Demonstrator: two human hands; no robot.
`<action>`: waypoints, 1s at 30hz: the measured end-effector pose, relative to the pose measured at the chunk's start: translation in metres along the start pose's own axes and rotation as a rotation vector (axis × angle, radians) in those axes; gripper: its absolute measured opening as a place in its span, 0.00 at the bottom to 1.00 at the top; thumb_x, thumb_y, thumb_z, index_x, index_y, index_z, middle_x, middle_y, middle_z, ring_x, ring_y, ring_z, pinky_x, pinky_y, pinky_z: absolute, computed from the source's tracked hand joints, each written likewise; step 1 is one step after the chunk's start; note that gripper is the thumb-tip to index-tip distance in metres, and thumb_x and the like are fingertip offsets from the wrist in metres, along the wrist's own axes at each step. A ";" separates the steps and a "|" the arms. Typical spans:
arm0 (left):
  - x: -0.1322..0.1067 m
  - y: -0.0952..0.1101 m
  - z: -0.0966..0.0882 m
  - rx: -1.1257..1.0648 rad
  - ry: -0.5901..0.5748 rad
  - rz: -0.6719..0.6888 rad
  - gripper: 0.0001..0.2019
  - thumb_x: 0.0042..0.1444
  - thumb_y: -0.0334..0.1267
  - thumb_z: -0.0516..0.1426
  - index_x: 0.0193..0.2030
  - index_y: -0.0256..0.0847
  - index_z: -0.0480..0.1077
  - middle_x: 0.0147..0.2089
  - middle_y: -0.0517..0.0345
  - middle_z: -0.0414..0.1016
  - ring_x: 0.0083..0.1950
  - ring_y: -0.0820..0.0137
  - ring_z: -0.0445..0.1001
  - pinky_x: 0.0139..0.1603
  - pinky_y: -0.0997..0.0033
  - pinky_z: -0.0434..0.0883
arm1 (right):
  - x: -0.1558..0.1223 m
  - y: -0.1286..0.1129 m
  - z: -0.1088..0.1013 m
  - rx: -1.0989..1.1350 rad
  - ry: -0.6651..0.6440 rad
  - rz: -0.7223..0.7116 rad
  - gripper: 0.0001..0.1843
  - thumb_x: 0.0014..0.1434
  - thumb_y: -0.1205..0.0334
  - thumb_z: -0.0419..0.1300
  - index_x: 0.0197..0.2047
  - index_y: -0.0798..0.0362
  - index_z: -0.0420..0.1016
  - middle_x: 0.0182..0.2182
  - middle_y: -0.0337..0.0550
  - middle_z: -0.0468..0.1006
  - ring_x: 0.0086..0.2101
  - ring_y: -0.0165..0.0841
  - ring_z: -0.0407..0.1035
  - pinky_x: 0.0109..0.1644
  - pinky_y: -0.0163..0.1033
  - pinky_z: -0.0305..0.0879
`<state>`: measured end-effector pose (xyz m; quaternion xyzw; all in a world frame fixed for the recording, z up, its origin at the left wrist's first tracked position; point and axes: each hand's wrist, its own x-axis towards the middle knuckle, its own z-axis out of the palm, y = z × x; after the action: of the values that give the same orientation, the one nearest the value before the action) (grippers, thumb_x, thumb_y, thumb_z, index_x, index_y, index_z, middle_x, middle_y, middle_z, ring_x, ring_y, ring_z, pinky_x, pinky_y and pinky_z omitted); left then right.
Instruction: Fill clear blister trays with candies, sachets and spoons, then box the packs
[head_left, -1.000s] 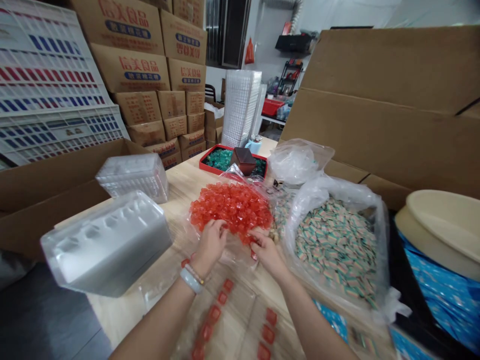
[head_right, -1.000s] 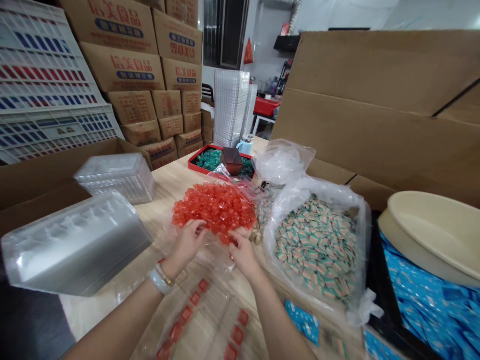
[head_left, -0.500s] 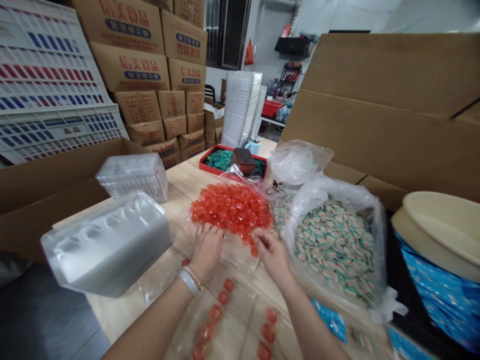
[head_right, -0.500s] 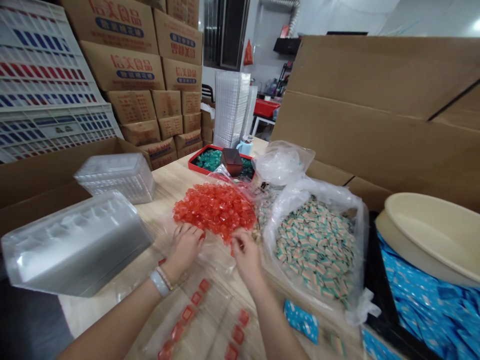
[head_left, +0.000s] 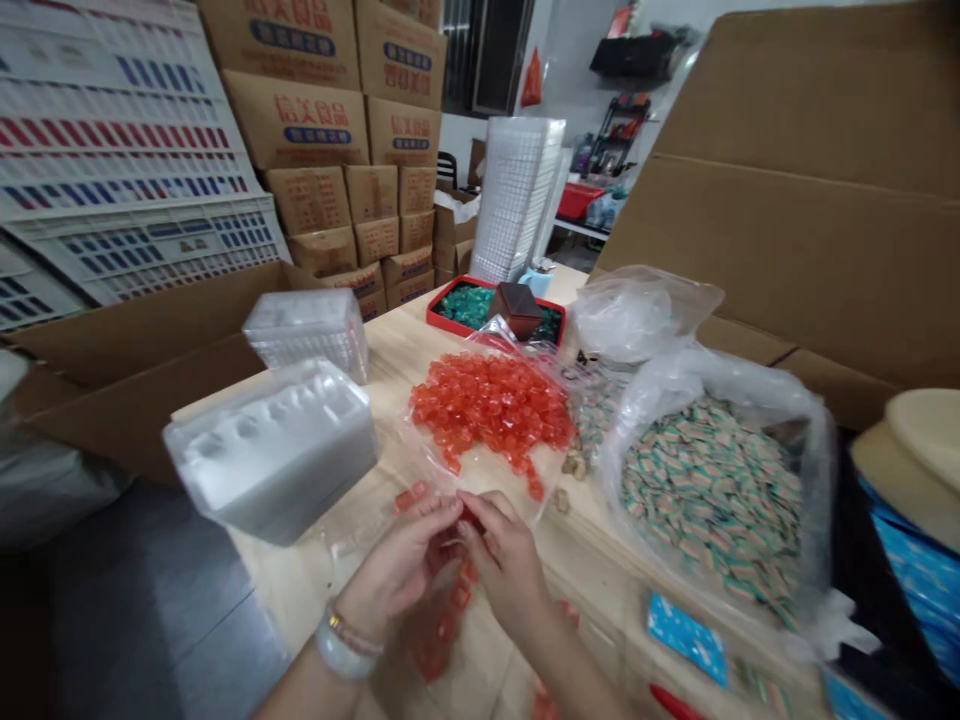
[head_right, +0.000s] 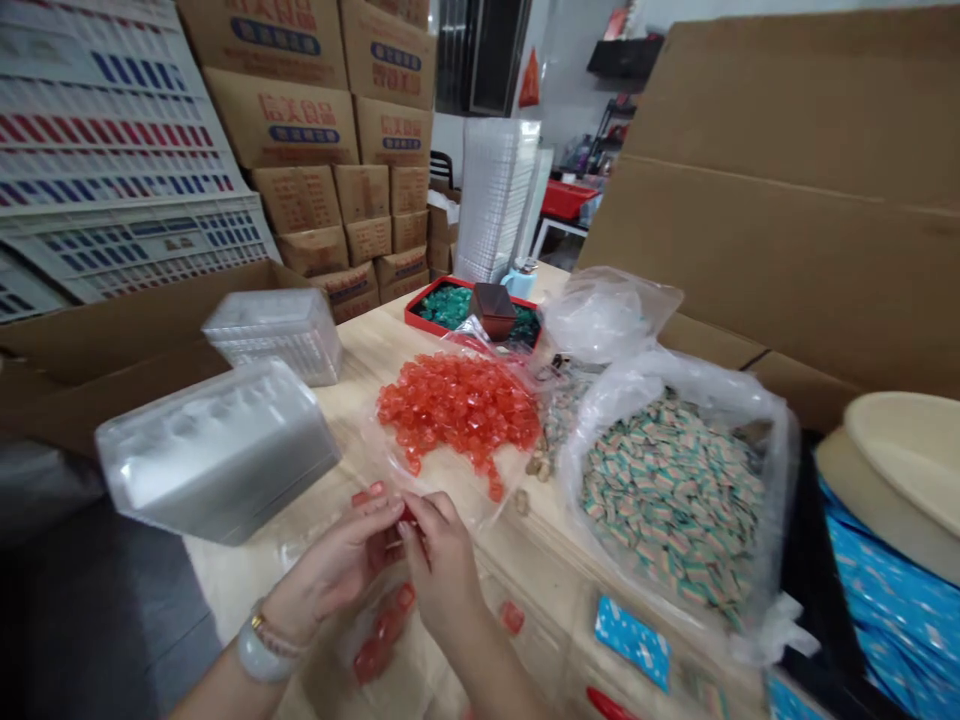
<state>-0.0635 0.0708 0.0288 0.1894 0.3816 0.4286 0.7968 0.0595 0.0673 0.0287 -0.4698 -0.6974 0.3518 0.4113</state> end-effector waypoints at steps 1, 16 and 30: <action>-0.008 -0.006 -0.002 -0.044 -0.011 -0.028 0.09 0.43 0.39 0.59 0.30 0.37 0.68 0.27 0.60 0.69 0.28 0.75 0.67 0.32 0.75 0.63 | -0.008 -0.002 -0.001 -0.034 -0.034 -0.033 0.16 0.56 0.68 0.48 0.46 0.49 0.66 0.34 0.44 0.68 0.36 0.32 0.65 0.40 0.37 0.64; -0.056 0.000 -0.086 1.246 0.663 0.692 0.11 0.50 0.35 0.52 0.41 0.39 0.65 0.40 0.53 0.67 0.42 0.64 0.63 0.44 0.60 0.60 | 0.043 -0.004 0.068 -0.639 -0.428 -0.471 0.08 0.56 0.68 0.50 0.35 0.54 0.70 0.31 0.45 0.71 0.38 0.36 0.61 0.42 0.43 0.58; -0.039 0.000 -0.064 1.579 0.497 0.900 0.11 0.53 0.32 0.48 0.43 0.41 0.65 0.41 0.54 0.67 0.43 0.66 0.64 0.44 0.63 0.62 | 0.045 0.029 0.026 -0.648 0.019 0.003 0.11 0.54 0.64 0.50 0.38 0.54 0.70 0.33 0.47 0.71 0.35 0.36 0.63 0.39 0.40 0.56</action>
<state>-0.1256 0.0370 0.0054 0.7074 0.6116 0.3419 0.0932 0.0368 0.1162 0.0036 -0.5805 -0.7686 0.1075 0.2464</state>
